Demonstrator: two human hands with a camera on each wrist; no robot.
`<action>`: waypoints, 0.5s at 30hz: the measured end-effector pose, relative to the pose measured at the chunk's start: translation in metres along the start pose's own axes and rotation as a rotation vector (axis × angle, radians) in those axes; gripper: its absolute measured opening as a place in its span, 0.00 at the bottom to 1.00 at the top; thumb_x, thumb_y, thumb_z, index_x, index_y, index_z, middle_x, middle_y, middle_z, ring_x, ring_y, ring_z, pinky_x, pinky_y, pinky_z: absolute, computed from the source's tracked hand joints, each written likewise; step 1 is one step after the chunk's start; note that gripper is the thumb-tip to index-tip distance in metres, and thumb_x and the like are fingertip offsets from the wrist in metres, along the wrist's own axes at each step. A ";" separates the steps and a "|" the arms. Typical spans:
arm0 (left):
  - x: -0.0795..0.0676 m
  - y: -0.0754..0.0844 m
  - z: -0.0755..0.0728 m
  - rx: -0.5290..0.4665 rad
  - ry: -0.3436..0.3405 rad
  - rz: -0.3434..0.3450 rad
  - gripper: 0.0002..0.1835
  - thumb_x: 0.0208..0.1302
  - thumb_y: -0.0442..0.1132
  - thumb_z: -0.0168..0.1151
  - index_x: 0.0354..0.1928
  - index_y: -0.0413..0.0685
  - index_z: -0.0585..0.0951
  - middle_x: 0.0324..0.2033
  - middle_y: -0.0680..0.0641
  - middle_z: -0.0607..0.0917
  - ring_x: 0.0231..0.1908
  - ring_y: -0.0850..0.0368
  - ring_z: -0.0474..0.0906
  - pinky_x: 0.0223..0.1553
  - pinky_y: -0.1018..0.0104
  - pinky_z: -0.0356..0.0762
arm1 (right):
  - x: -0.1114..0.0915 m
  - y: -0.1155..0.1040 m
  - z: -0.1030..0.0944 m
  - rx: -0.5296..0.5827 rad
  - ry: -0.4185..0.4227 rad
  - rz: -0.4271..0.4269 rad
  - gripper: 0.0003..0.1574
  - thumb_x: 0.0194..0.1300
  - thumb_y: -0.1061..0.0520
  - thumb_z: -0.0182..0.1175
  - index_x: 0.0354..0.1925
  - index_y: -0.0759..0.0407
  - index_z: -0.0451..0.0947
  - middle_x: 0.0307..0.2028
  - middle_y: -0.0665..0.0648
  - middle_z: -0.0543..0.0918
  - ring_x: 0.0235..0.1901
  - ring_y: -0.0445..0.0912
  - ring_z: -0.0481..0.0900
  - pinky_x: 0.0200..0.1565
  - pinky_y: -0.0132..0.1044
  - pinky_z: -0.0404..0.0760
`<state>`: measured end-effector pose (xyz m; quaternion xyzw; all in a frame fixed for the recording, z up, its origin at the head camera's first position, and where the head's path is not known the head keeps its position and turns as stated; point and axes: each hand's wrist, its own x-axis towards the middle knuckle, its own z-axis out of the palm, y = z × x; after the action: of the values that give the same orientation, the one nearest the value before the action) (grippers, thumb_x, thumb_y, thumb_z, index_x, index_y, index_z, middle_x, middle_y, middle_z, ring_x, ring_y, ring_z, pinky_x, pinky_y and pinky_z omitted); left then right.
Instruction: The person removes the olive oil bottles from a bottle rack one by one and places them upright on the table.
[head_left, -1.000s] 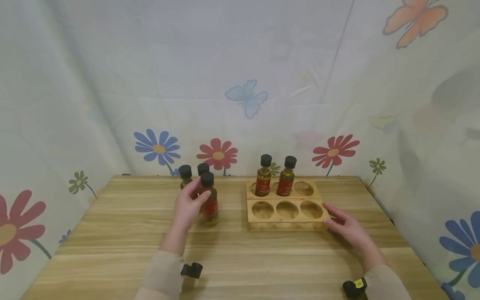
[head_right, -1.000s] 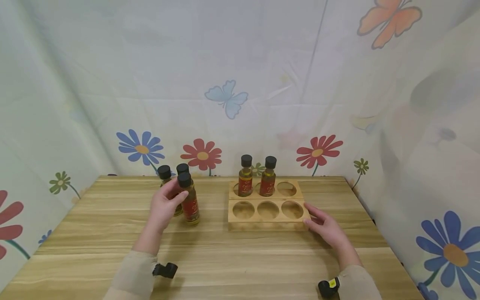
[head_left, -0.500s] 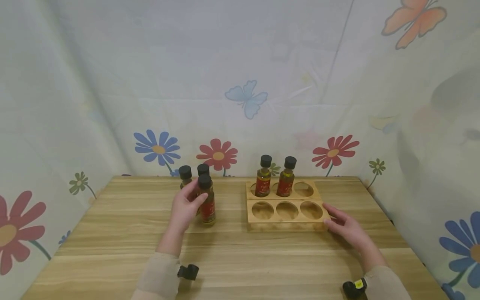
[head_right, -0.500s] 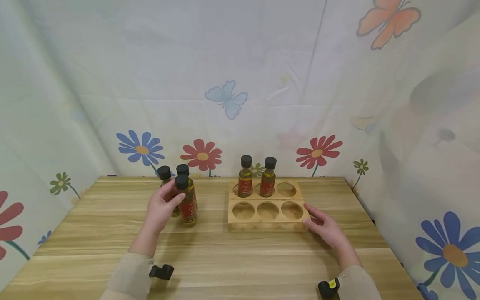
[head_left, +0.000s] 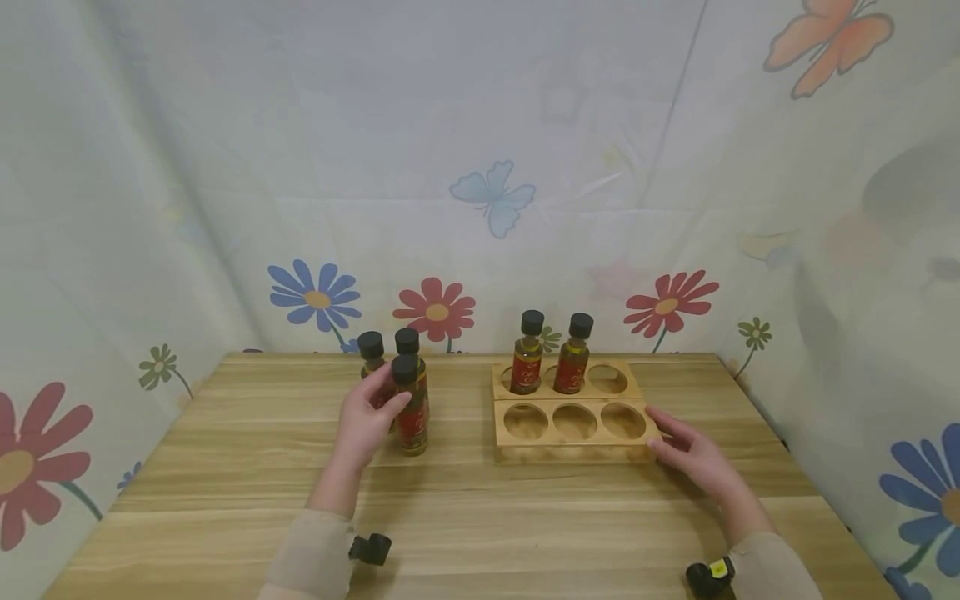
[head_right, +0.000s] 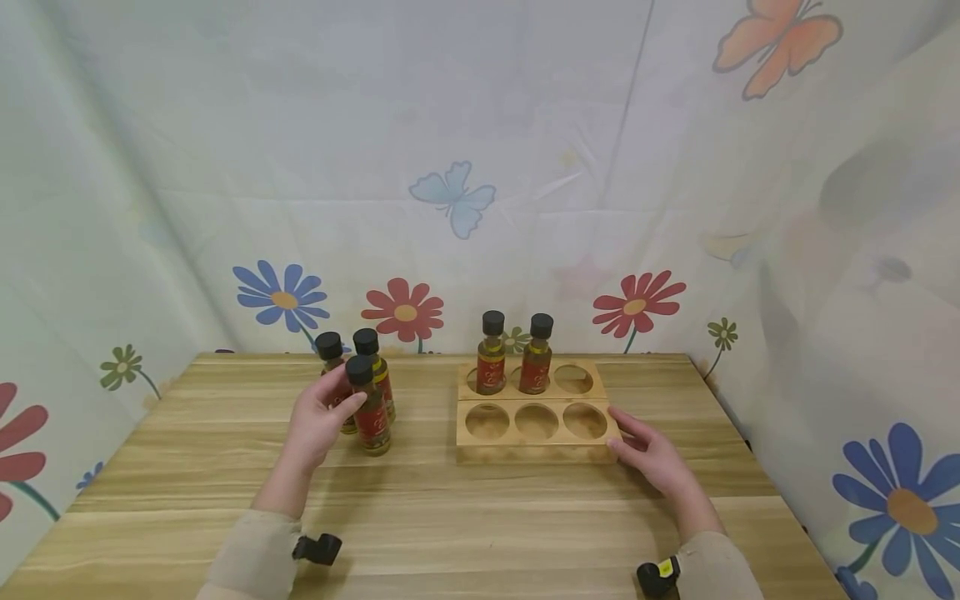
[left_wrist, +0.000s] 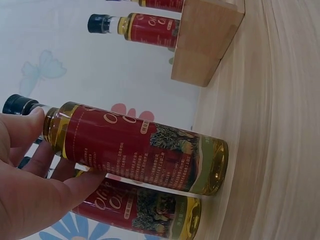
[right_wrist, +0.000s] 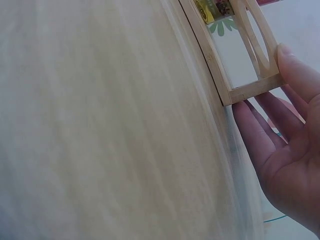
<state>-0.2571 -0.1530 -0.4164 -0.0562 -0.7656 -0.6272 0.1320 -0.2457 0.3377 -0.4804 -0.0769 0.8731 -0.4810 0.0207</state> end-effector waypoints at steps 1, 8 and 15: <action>0.000 0.000 0.000 -0.002 -0.001 -0.001 0.26 0.63 0.26 0.64 0.65 0.38 0.75 0.56 0.35 0.80 0.57 0.44 0.76 0.58 0.53 0.73 | 0.000 0.000 0.000 -0.002 0.000 0.000 0.41 0.72 0.45 0.59 0.74 0.59 0.60 0.73 0.67 0.60 0.65 0.64 0.67 0.52 0.22 0.67; -0.001 -0.003 -0.002 -0.008 0.005 -0.007 0.27 0.63 0.25 0.64 0.65 0.38 0.75 0.57 0.35 0.80 0.57 0.44 0.76 0.58 0.51 0.73 | -0.001 0.000 0.001 0.002 -0.001 -0.005 0.41 0.72 0.46 0.59 0.74 0.60 0.60 0.73 0.67 0.60 0.65 0.64 0.67 0.52 0.22 0.68; 0.001 -0.002 -0.003 0.012 -0.004 -0.016 0.27 0.64 0.28 0.64 0.66 0.40 0.74 0.57 0.35 0.80 0.58 0.44 0.75 0.59 0.50 0.72 | 0.000 0.000 0.000 -0.004 -0.004 0.002 0.41 0.72 0.45 0.59 0.75 0.58 0.59 0.73 0.66 0.59 0.65 0.64 0.67 0.52 0.23 0.68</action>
<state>-0.2586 -0.1566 -0.4173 -0.0504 -0.7700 -0.6235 0.1254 -0.2453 0.3381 -0.4806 -0.0772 0.8742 -0.4789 0.0226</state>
